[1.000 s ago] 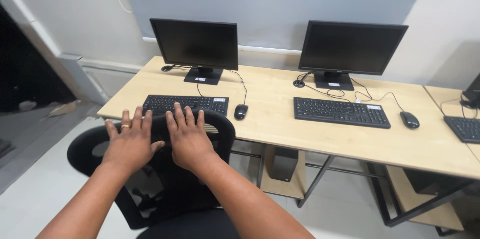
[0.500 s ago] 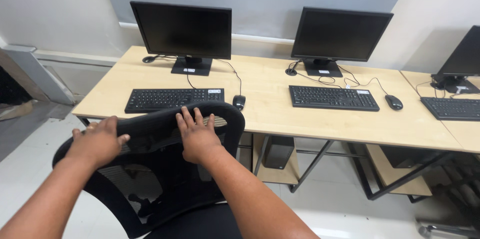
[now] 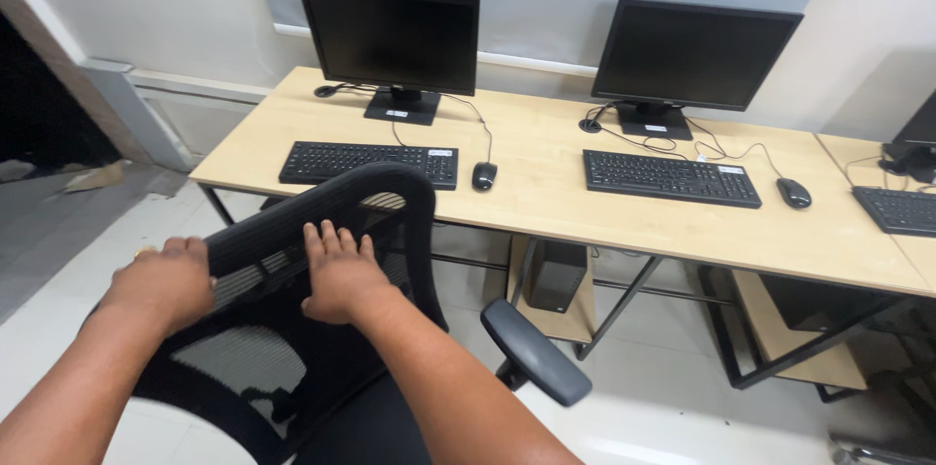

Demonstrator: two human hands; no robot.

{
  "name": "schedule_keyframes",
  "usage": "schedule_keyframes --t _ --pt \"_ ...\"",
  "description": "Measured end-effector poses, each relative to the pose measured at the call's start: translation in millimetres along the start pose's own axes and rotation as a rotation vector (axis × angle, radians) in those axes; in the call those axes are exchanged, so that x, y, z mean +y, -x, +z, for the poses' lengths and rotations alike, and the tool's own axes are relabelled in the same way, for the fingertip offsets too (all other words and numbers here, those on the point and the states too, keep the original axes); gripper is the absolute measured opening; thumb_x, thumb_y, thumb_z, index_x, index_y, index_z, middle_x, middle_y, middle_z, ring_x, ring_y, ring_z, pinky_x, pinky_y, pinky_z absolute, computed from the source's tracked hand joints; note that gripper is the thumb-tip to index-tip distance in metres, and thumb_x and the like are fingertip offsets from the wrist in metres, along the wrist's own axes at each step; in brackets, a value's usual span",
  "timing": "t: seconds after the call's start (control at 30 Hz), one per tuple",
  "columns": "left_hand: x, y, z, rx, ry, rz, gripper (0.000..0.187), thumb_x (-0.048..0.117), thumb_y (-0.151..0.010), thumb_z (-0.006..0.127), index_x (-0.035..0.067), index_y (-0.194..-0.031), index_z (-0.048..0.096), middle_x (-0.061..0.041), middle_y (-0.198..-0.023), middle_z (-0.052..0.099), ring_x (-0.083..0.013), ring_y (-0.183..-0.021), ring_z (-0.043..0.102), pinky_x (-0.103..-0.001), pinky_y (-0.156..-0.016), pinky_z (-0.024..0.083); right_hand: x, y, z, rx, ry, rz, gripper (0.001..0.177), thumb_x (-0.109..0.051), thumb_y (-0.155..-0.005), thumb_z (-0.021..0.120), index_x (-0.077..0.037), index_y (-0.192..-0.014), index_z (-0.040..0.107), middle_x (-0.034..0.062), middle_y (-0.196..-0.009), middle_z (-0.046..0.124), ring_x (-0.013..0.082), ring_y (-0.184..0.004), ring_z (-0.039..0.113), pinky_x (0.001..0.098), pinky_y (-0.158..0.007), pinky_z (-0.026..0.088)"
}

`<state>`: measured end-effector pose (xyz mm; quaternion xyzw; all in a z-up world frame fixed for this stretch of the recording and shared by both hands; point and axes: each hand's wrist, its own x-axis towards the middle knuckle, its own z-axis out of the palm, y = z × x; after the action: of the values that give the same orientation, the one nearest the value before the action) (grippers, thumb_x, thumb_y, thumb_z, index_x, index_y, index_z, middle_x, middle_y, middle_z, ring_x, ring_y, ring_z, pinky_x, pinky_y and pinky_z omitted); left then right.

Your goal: The person adjusts multiple desktop computer monitors, keyboards, and mice on a long desk. They also move office chairs into position under the desk and briefly handle a cardboard box containing accessories. The actions are repetitive and involve aligning equipment at several workstations.

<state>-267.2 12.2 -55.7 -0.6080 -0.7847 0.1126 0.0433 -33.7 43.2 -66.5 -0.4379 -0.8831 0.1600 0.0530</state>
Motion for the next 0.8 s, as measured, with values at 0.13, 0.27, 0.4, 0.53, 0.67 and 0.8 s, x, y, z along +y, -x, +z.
schedule_keyframes --t 0.13,0.27,0.4,0.53,0.67,0.8 --pt "-22 40 -6 -0.168 -0.14 -0.058 0.042 0.033 -0.1 0.057 0.011 -0.134 0.065 -0.013 -0.132 0.074 -0.0273 -0.122 0.072 -0.04 -0.105 0.057 -22 22 12 0.006 -0.064 -0.058 0.11 -0.046 -0.087 0.072 -0.002 -0.163 0.005 0.024 -0.169 0.011 0.0423 -0.155 0.014 0.0579 -0.123 0.015" --pt "-35 89 -38 -0.347 -0.145 -0.185 0.042 0.044 -0.105 0.052 0.021 -0.131 0.074 -0.005 -0.137 0.071 -0.026 -0.13 0.067 -0.042 -0.108 0.055 -50 45 19 -0.005 -0.134 -0.105 0.105 -0.061 -0.093 0.058 0.0 -0.162 0.008 0.0262 -0.168 0.014 0.0467 -0.154 0.016 0.0624 -0.121 0.015" --pt "-35 137 -41 -0.242 -0.192 -0.156 0.039 0.037 -0.101 0.056 0.026 -0.136 0.069 -0.003 -0.137 0.073 -0.0219 -0.129 0.069 -0.039 -0.106 0.057 -89 67 27 -0.062 -0.229 -0.112 0.107 -0.069 -0.092 0.049 0.001 -0.163 0.009 0.0284 -0.167 0.018 0.0495 -0.151 0.024 0.0649 -0.119 0.022" --pt "-28 147 -26 0.027 -0.092 0.08 0.061 0.02 -0.091 0.057 0.028 -0.151 0.047 -0.002 -0.156 0.047 -0.0243 -0.129 0.06 -0.042 -0.102 0.054 -123 90 51 -0.118 -0.263 -0.155 0.115 -0.075 -0.087 0.048 0.004 -0.163 0.014 0.0326 -0.162 0.029 0.0531 -0.14 0.042 0.059 -0.113 0.038" --pt "-23 160 -27 -0.115 -0.385 0.251 0.055 0.019 -0.097 0.056 0.035 -0.149 0.048 0.005 -0.162 0.038 -0.0212 -0.14 0.051 -0.041 -0.111 0.049 -153 98 89 -0.252 -0.379 -0.233 0.131 -0.084 -0.083 0.052 0.016 -0.16 0.018 0.0431 -0.152 0.041 0.0515 -0.14 0.047 0.0501 -0.113 0.043" --pt "-26 178 -19 -0.379 -0.369 0.186 0.06 0.008 -0.098 0.056 0.043 -0.147 0.057 0.003 -0.158 0.049 -0.0256 -0.14 0.053 -0.037 -0.114 0.049 -174 120 123 -0.469 -0.422 -0.199 0.143 -0.087 -0.065 0.064 0.023 -0.15 0.03 0.0412 -0.139 0.058 0.0491 -0.13 0.059 0.0488 -0.106 0.049"
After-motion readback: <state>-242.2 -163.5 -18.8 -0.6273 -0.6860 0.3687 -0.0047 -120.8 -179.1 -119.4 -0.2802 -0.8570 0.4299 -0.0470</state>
